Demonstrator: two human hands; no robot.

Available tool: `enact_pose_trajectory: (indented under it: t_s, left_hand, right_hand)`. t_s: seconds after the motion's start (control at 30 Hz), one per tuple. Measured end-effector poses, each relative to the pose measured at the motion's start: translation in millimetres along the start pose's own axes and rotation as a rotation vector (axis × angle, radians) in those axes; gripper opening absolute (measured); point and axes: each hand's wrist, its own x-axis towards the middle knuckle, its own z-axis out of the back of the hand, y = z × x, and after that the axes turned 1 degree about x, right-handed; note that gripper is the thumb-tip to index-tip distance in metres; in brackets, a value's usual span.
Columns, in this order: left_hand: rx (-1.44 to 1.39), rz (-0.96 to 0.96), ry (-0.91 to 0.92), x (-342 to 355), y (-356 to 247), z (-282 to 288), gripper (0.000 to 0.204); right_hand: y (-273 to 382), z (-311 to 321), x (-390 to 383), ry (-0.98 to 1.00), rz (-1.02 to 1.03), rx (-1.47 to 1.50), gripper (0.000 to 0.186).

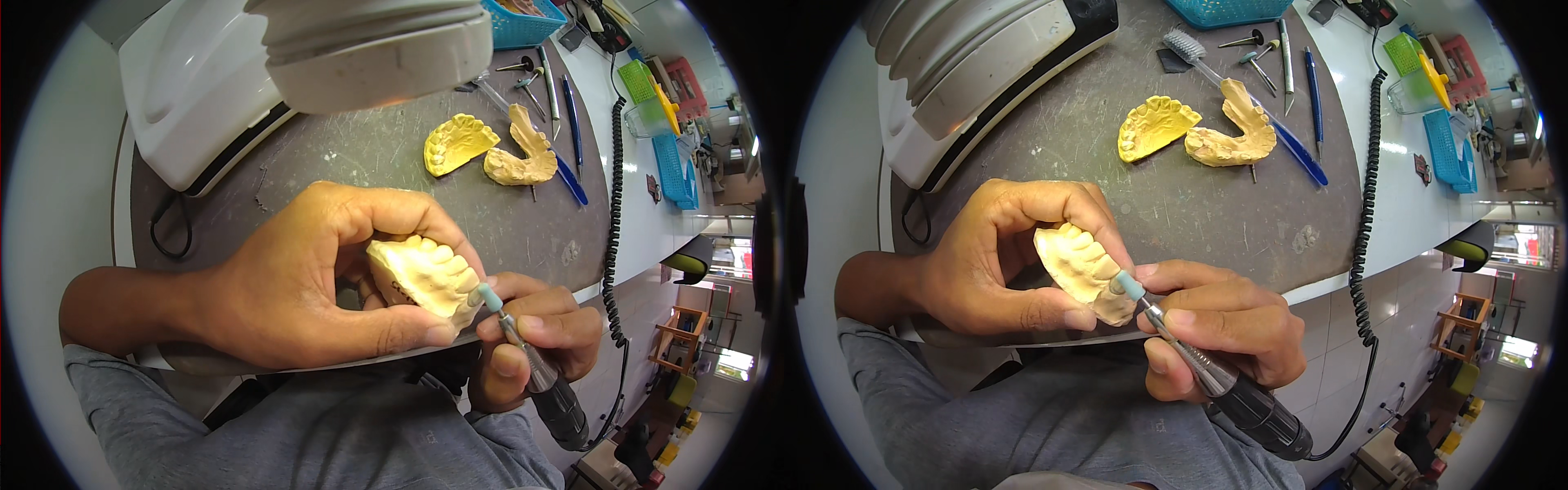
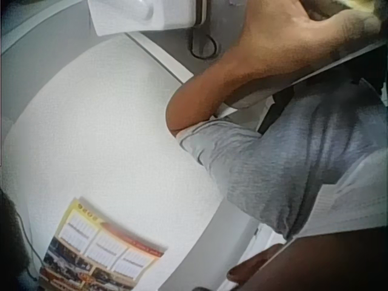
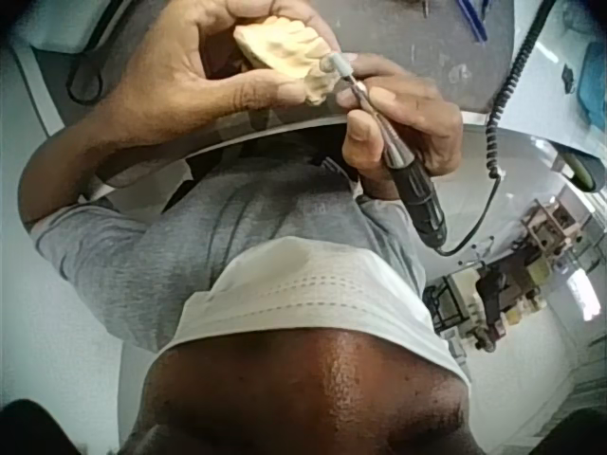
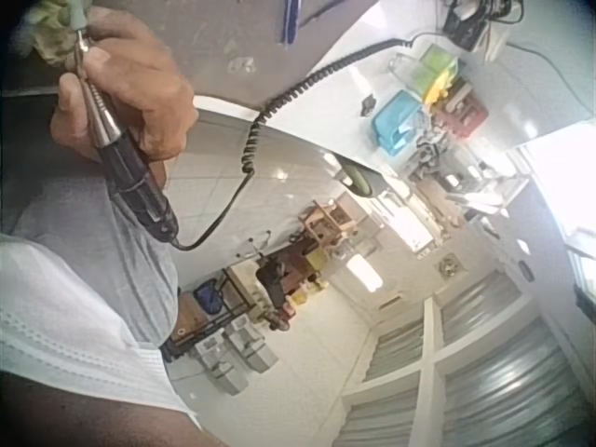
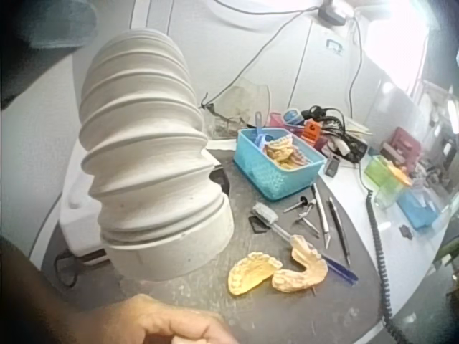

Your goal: The person uses a rotary tool to sand and refine the surfaces of a yellow dental plaster model at a laboratory bench.

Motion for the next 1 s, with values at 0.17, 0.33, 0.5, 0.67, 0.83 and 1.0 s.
enact_pose_trajectory:
  t_s: [0.17, 0.33, 0.5, 0.67, 0.83, 1.0]
  left_hand:
    - [0.006, 0.023, -0.002, 0.0, -3.4, -0.4, 0.036]
    - [-0.23, 0.042, -0.112, 1.7, -7.1, -7.3, 0.038]
    - [-0.269, 0.03, -0.173, 0.6, -8.0, -10.5, 0.042]
    - [-0.269, 0.185, -0.225, 1.8, -20.3, -11.3, 0.051]
    - [-0.135, 0.135, -0.197, -3.7, -14.7, -4.5, 0.059]
    - [-0.136, 0.132, -0.162, -5.8, -11.8, 0.1, 0.061]
  right_hand:
    - [1.8, -3.6, -0.6, -0.068, -0.004, -0.063, 0.03]
    - [-2.8, 1.7, 15.1, -0.043, 0.006, 0.01, 0.035]
    - [-0.4, -1.1, 15.7, 0.045, -0.109, -0.152, 0.053]
    - [2.9, -0.7, 18.5, -0.034, -0.335, -0.111, 0.048]
    - [5.7, 0.7, 21.6, -0.022, -0.393, -0.062, 0.041]
    - [3.1, 0.2, 22.4, -0.005, -0.38, -0.052, 0.04]
